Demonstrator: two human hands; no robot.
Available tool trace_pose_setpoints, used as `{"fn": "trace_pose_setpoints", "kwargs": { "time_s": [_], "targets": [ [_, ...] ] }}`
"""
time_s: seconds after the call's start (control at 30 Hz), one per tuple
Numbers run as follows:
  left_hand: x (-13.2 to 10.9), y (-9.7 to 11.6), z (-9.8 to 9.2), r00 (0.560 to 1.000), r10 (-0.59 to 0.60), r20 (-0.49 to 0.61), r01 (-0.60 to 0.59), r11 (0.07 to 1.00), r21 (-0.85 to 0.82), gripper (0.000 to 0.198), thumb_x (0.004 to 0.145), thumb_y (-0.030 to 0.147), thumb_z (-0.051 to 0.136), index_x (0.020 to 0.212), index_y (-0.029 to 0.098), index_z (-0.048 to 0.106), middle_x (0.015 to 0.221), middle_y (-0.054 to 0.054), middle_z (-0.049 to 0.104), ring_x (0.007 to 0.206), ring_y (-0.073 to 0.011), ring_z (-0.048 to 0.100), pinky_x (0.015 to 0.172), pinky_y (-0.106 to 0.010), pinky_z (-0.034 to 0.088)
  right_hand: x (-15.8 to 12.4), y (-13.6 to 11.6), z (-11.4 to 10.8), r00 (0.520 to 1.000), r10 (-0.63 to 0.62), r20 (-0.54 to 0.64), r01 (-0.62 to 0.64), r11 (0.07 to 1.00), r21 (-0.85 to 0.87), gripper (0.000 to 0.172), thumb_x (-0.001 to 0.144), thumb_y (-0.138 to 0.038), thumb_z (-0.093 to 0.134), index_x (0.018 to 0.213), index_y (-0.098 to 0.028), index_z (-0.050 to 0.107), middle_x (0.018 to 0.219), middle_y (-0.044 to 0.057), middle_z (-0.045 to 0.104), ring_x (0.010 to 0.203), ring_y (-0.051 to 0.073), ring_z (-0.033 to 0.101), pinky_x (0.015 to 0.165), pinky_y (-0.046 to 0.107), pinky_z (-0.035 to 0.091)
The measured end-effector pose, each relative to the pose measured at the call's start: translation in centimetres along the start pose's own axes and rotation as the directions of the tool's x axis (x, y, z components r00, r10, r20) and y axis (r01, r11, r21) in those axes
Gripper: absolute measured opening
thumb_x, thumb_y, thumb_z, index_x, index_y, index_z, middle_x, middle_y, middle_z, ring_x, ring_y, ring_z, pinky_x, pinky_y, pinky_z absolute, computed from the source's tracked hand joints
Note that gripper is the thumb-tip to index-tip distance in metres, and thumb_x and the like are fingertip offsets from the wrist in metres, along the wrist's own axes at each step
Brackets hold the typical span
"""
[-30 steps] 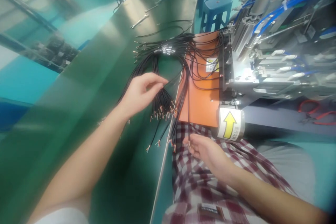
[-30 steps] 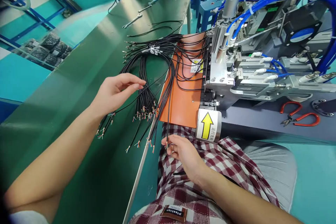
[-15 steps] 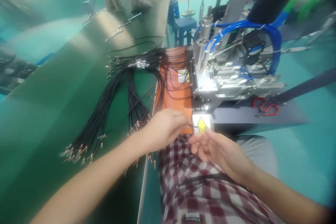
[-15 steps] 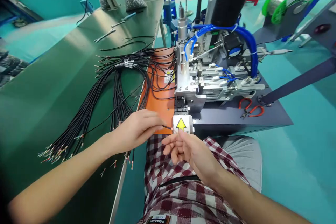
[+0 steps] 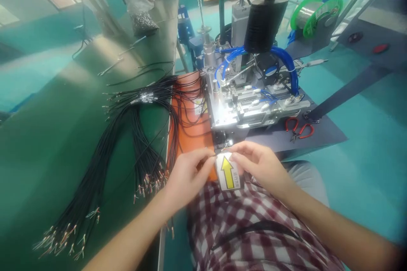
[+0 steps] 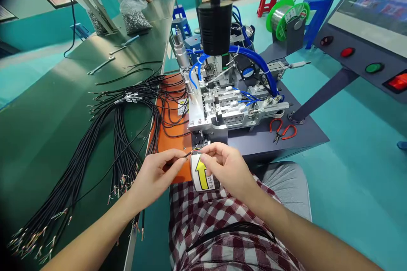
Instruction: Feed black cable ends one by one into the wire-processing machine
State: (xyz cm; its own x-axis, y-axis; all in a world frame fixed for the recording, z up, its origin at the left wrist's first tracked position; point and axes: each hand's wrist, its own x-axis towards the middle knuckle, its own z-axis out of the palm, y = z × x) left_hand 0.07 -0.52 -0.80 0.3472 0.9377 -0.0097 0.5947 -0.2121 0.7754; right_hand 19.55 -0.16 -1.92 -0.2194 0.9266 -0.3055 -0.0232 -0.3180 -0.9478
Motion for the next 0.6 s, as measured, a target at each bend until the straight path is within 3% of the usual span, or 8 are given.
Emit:
{"fn": "trace_pose_setpoints", "kwargs": {
  "time_s": [0.37,0.6],
  "targets": [
    [0.8,-0.4,0.9,1.0,-0.023,0.014,0.024,0.999,-0.034,0.022,0.094,0.031,0.046,0.083,0.018,0.061,0.073,0.001,0.061,0.066,-0.0124,0.053,0.061,-0.023,0.043,1.1,0.4,-0.1,0.999,0.01,-0.034,-0.005,0.99,0.138,0.021,0.073,-0.035,0.073,0.078,-0.016,0.064,0.05,-0.006,0.054,0.048,0.01,0.047,0.048,0.024,0.036],
    [1.2,-0.5,1.3,0.998,-0.055,0.044,0.059,0.992,-0.11,0.019,0.093,0.03,0.048,0.081,0.019,0.058,0.062,0.004,0.053,0.058,-0.0104,0.053,0.052,-0.02,0.039,1.5,0.6,-0.4,0.999,-0.006,-0.047,0.011,0.994,0.106,0.016,0.075,-0.031,0.07,0.075,-0.017,0.062,0.05,-0.006,0.054,0.047,0.009,0.045,0.048,0.022,0.036]
  ]
}}
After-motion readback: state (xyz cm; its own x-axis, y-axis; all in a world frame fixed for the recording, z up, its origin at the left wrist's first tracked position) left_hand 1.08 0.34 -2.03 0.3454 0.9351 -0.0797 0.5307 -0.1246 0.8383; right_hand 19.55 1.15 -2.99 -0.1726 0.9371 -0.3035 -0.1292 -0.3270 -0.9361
